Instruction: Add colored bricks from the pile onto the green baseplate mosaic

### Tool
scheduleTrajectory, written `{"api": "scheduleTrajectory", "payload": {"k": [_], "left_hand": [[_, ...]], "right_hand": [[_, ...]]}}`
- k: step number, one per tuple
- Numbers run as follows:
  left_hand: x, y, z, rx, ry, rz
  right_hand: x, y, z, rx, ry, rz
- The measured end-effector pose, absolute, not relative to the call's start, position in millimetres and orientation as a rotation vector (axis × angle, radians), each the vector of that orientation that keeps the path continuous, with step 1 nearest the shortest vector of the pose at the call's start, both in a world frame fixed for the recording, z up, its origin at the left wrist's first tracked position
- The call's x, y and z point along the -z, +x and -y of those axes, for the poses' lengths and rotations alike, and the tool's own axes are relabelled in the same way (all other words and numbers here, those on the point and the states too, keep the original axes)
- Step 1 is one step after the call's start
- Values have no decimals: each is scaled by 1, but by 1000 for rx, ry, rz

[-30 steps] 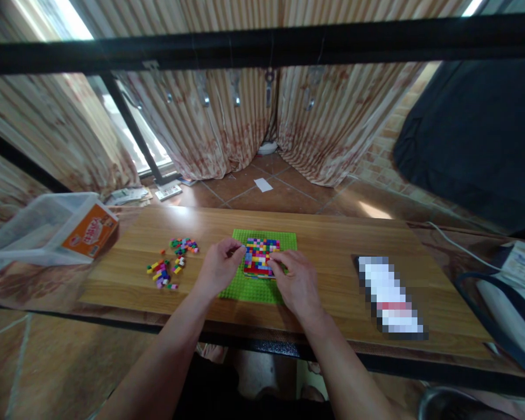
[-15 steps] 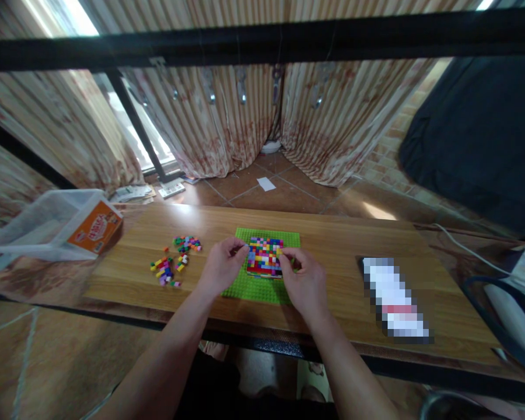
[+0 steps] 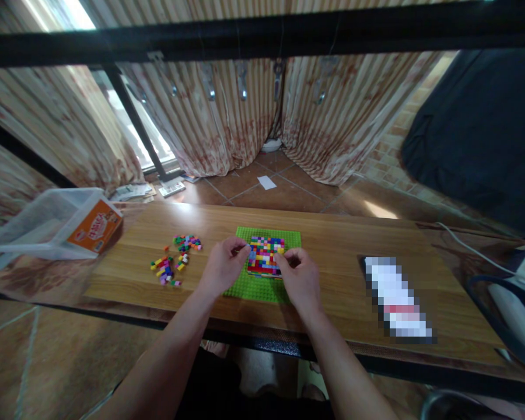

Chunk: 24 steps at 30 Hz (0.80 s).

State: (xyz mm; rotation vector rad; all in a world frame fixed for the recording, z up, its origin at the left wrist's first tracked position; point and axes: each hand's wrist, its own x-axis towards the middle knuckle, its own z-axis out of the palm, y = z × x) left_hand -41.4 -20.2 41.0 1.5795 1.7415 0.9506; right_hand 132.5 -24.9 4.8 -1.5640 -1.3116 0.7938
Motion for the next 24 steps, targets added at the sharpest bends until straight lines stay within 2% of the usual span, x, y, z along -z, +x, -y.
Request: {"api": "scheduleTrajectory", "payload": {"k": [24], "left_hand": [[-41, -40, 21, -1033, 1580, -1689]], "right_hand": [[0, 137, 19, -903, -1421, 1149]]}}
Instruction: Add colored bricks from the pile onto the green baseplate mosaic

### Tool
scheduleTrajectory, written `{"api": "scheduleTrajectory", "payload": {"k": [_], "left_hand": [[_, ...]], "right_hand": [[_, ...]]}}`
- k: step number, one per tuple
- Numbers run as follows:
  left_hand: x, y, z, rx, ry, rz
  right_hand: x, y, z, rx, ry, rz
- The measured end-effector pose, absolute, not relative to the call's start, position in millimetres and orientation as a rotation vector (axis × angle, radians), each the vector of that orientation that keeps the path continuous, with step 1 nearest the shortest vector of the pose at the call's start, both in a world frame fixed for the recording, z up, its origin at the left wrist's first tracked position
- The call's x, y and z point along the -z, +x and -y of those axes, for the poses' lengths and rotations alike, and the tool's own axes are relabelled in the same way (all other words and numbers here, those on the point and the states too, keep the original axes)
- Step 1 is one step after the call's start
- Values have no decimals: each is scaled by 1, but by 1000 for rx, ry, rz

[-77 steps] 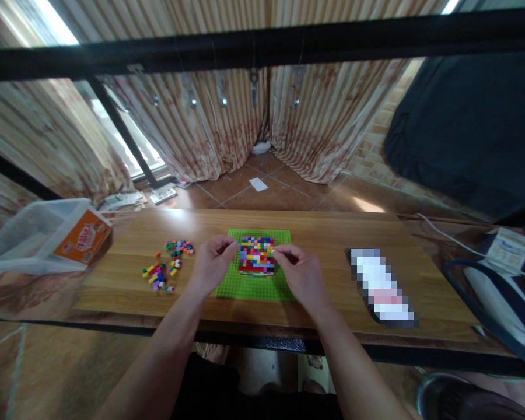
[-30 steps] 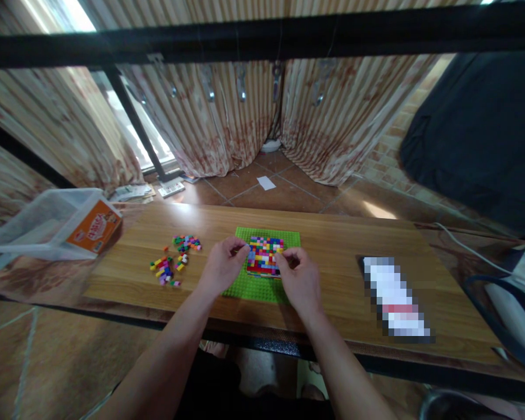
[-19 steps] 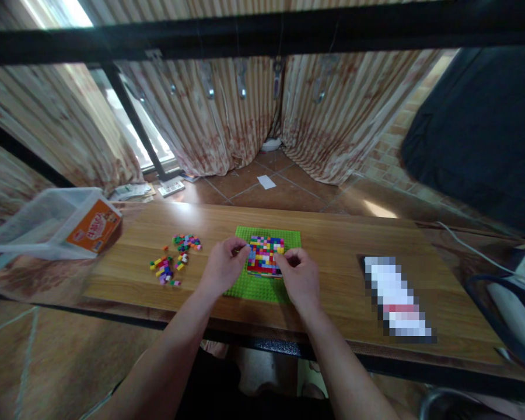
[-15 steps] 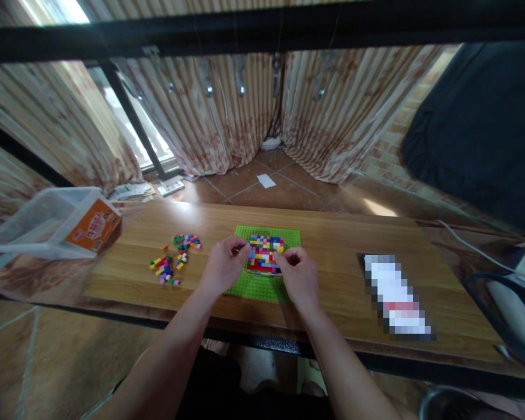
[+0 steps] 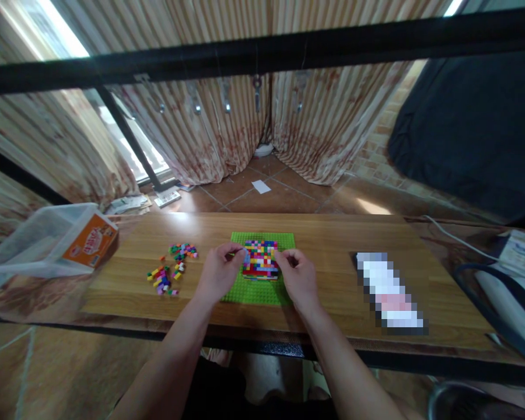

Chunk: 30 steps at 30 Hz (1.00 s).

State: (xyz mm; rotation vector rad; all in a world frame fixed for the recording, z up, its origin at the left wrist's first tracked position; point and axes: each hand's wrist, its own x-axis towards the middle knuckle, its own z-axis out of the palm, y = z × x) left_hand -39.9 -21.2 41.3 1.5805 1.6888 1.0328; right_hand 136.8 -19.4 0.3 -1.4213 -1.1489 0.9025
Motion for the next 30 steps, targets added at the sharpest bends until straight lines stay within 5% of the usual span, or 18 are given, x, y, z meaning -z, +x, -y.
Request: {"api": "scheduleTrajectory", "payload": {"k": [19, 30], "left_hand": [[-45, -19, 27, -1130, 1408, -1197], [-41, -31, 20, -1175, 1388, -1418]], "right_hand": [[-22, 128, 33, -791, -1168, 1447], [-27, 163, 25, -699, -1402, 1403]]}}
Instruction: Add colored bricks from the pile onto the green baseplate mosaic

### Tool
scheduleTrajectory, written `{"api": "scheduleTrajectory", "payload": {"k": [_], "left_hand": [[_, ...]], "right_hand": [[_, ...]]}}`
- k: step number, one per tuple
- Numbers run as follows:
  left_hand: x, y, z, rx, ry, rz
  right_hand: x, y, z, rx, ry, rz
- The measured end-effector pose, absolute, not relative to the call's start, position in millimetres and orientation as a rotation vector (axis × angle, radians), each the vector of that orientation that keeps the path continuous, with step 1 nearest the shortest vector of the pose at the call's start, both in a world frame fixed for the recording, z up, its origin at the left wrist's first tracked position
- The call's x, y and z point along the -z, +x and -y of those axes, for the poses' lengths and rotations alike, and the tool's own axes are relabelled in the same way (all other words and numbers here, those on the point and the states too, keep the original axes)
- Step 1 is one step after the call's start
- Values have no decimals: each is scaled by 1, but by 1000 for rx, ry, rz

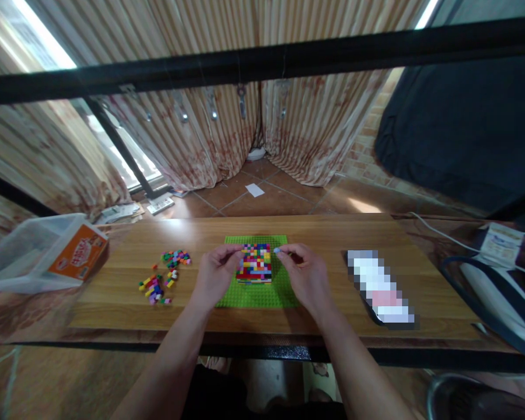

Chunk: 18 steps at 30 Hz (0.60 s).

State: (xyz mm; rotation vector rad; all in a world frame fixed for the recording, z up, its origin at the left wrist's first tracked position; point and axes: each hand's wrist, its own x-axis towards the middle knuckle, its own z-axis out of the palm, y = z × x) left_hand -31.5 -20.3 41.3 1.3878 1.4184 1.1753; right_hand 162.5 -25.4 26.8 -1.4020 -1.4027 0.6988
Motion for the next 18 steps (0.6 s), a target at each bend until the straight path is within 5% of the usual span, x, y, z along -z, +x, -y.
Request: {"api": "scheduleTrajectory", "payload": {"k": [18], "left_hand": [[-34, -37, 18, -949, 1522, -1724]], "right_hand": [[-6, 152, 20, -863, -1412, 1501]]}}
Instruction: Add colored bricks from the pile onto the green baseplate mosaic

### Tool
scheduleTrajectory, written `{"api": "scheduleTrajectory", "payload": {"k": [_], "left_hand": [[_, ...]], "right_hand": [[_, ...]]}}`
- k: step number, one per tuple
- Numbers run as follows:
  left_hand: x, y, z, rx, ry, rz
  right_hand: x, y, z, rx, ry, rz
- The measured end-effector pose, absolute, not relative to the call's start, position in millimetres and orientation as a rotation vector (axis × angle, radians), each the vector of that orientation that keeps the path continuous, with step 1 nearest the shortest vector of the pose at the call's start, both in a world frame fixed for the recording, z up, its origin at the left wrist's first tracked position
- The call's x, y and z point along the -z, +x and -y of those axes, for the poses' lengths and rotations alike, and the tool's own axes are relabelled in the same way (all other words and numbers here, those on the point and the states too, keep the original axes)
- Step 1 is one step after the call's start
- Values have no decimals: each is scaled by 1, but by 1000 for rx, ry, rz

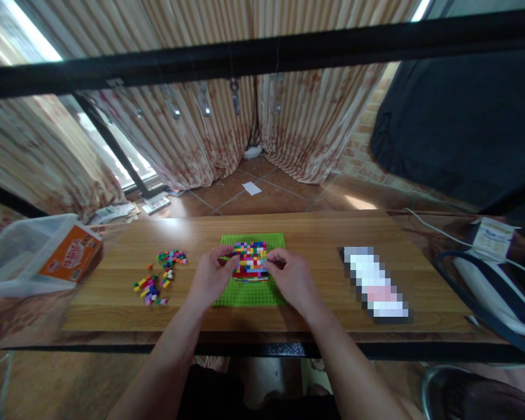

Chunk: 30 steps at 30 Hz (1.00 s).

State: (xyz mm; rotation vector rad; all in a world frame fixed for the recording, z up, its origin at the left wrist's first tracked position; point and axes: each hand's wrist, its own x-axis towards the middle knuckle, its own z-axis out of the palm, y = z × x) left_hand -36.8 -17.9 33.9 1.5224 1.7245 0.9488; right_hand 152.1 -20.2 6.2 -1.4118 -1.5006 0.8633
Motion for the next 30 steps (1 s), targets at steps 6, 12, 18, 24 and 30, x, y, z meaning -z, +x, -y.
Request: {"api": "scheduleTrajectory", "payload": {"k": [6, 12, 18, 24, 30], "left_hand": [[-34, -37, 19, -933, 1527, -1728], [-34, -38, 19, -940, 1536, -1697], [-32, -37, 18, -925, 1537, -1704], [-34, -37, 18, -912, 1565, -1726], [-35, -36, 18, -884, 1559, -1748]], "right_hand": [[-4, 152, 19, -946, -1371, 1411], [-3, 154, 16, -1016, -1392, 1324], [-7, 148, 15, -945, -1492, 1320], [-2, 143, 15, -885, -1574, 1412], [2, 143, 14, -891, -1576, 1409]]}}
